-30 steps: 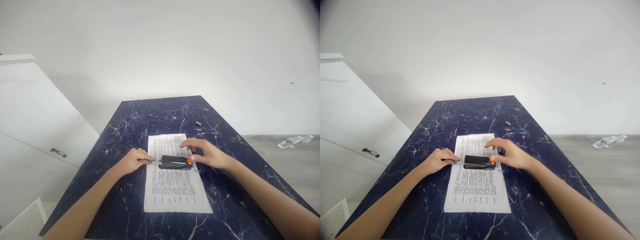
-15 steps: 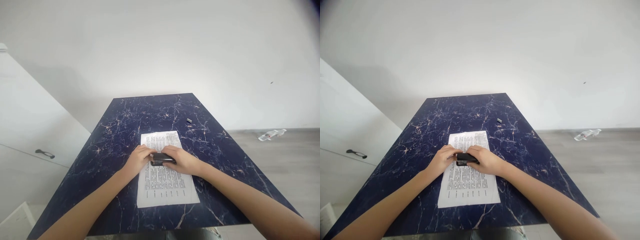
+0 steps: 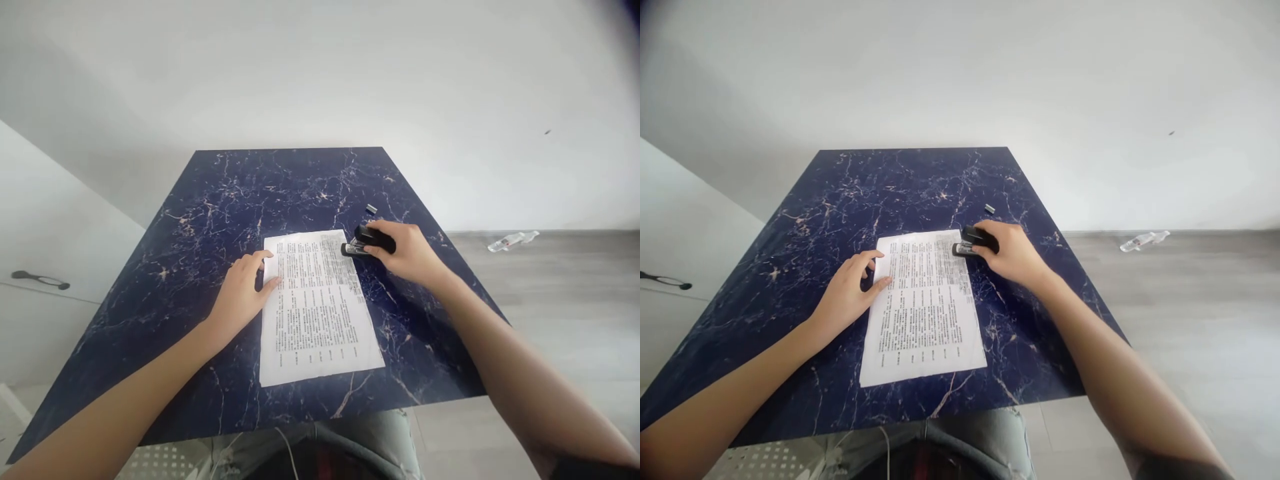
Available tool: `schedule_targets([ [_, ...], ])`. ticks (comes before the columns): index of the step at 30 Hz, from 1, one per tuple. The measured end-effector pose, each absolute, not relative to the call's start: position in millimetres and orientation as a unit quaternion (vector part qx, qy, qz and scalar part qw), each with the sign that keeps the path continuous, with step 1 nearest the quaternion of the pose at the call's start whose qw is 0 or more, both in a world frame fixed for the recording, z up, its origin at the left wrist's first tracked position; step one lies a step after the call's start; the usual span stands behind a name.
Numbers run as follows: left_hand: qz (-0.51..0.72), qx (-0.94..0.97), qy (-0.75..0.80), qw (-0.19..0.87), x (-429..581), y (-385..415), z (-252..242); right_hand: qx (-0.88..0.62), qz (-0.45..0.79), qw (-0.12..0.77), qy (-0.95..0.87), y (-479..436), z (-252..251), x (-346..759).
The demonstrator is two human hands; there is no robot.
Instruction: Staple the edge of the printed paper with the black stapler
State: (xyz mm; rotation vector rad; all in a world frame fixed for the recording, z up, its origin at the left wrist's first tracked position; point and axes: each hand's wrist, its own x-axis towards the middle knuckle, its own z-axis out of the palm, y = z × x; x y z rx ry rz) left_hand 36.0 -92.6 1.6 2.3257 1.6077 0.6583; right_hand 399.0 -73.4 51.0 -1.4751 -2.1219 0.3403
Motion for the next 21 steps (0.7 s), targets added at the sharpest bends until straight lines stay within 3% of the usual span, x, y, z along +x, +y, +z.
schedule_targets([
  [5,0.24,0.793,0.53,0.179,30.3,-91.2,3.3,-0.528,0.139,0.181,-0.818,-58.9,44.0,421.7],
  [21,0.215,0.796,0.497,0.27,26.4,-93.4,15.5,-0.545,0.112,0.136,-0.82,-59.0,39.0,411.9],
])
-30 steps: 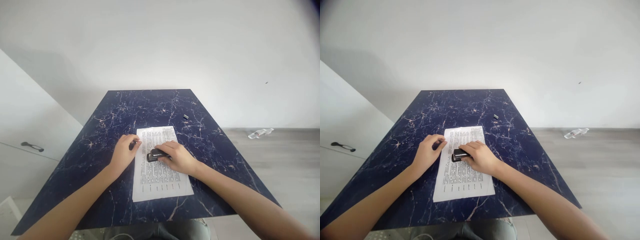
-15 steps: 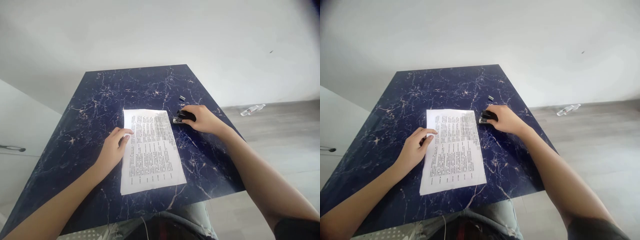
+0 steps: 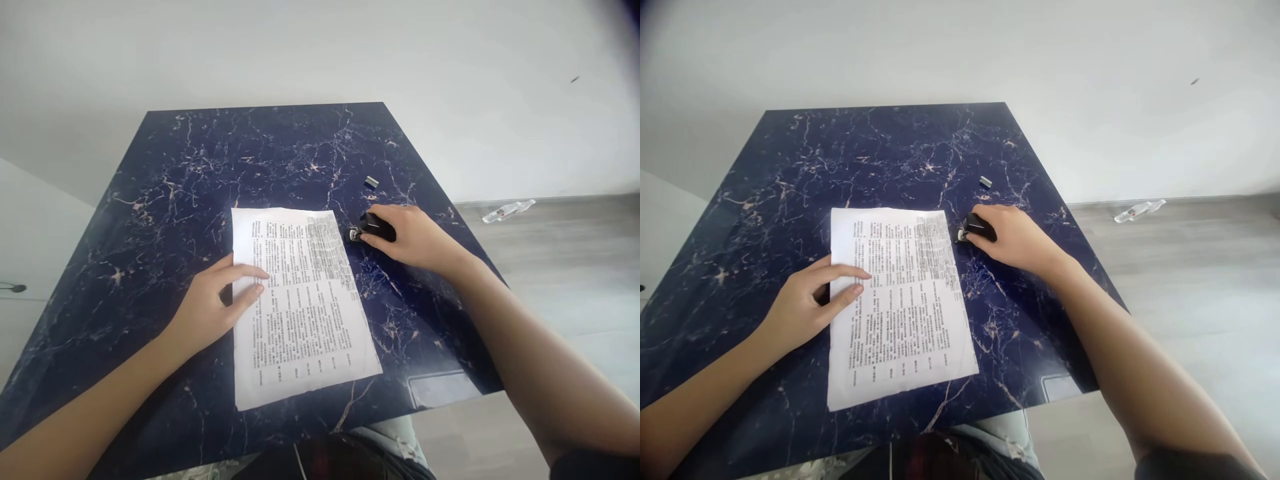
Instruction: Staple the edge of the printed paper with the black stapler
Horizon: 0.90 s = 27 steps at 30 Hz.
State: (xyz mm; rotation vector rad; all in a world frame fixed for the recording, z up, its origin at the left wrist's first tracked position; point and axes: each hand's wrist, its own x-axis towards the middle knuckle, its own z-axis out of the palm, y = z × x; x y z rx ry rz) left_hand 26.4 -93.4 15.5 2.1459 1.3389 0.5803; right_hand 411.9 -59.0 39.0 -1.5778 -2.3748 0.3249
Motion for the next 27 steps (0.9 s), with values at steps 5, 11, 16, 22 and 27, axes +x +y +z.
schedule_targets([
  [5,0.217,0.782,0.487,0.323,25.1,-97.8,15.8,-0.548,0.112,0.14,-0.817,-59.2,39.7,410.8],
  [11,0.269,0.736,0.508,0.358,25.2,-101.1,16.1,-0.53,0.133,0.133,-0.827,-65.1,42.2,404.8],
  [16,0.296,0.719,0.538,0.325,23.2,-102.7,23.4,-0.521,0.166,0.119,-0.829,-72.4,45.6,397.0],
  [22,0.285,0.721,0.548,0.315,22.2,-100.6,25.1,-0.502,0.181,0.123,-0.837,-74.2,48.6,393.9],
  [27,0.264,0.736,0.544,0.306,24.3,-99.4,21.8,-0.458,0.233,0.124,-0.849,-80.0,52.1,385.4],
])
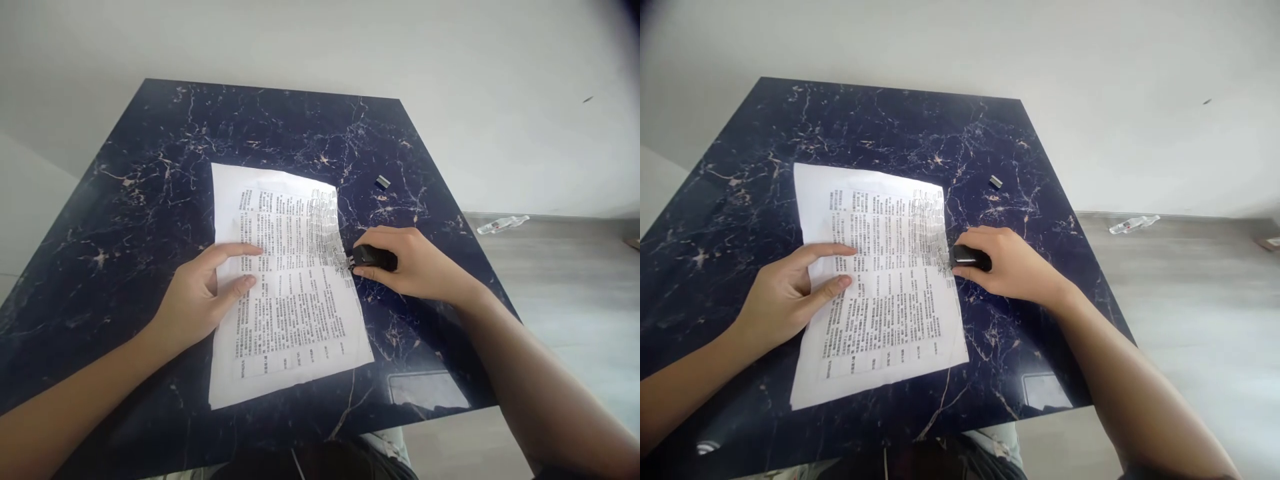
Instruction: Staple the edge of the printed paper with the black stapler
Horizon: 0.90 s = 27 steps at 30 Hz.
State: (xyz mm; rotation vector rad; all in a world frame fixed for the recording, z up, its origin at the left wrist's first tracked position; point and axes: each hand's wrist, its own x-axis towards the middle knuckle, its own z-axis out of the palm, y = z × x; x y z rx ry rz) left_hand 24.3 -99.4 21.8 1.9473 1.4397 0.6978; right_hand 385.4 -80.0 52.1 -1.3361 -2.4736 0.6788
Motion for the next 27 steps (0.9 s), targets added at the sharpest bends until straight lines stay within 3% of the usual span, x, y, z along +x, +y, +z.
schedule_targets([
  [8,0.264,0.742,0.541,0.296,24.4,-101.0,18.7,-0.496,0.233,0.194,-0.813,-85.2,48.9,379.7],
  [27,0.3,0.767,0.517,0.236,27.2,-102.4,16.4,-0.541,0.177,0.188,-0.8,-90.0,38.0,359.1],
])
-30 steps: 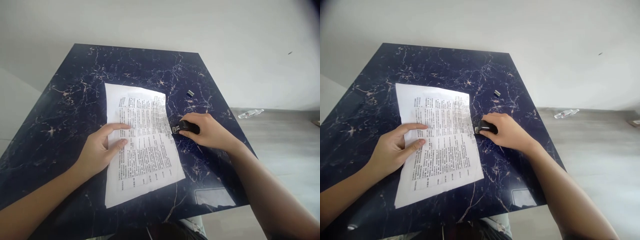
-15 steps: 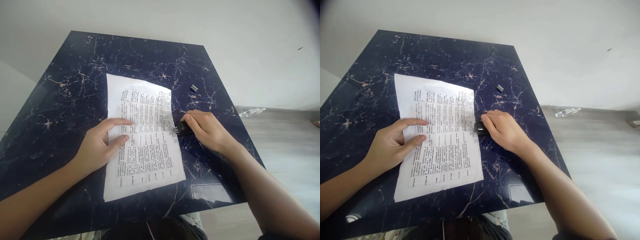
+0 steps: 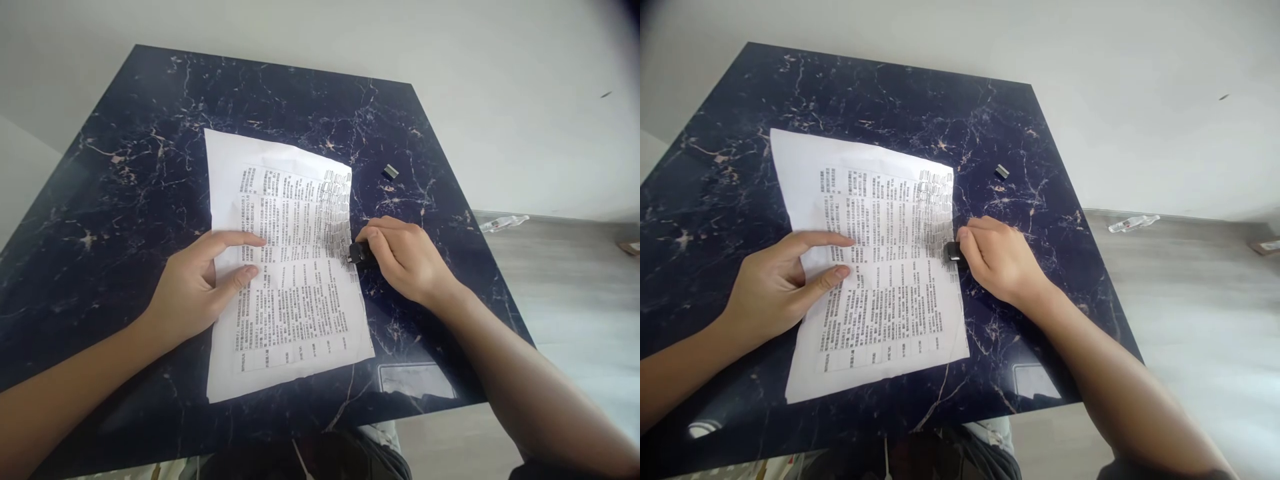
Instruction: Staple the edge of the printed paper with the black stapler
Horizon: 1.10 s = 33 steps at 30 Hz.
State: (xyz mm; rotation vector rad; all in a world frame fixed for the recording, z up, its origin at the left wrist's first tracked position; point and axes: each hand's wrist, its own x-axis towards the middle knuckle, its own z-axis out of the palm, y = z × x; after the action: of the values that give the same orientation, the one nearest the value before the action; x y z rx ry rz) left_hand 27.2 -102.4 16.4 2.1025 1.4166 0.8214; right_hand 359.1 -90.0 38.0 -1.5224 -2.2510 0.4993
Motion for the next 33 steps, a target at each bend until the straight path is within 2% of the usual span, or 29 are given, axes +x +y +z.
schedule_targets([
  [14,0.28,0.736,0.545,0.287,28.7,-104.8,19.2,-0.558,0.132,0.158,-0.804,-92.5,33.5,352.5],
  [22,0.278,0.739,0.544,0.285,29.1,-104.9,19.6,-0.563,0.052,0.108,-0.818,-96.0,35.9,343.8],
  [27,0.277,0.741,0.542,0.284,30.8,-104.1,21.3,-0.564,-0.043,0.062,-0.822,-98.3,33.6,331.5],
  [30,0.27,0.742,0.541,0.29,30.9,-102.7,22.3,-0.551,-0.025,0.076,-0.831,-96.0,31.5,332.2],
  [33,0.259,0.744,0.541,0.293,31.7,-100.9,23.1,-0.561,0.031,0.127,-0.817,-90.4,34.1,344.6],
])
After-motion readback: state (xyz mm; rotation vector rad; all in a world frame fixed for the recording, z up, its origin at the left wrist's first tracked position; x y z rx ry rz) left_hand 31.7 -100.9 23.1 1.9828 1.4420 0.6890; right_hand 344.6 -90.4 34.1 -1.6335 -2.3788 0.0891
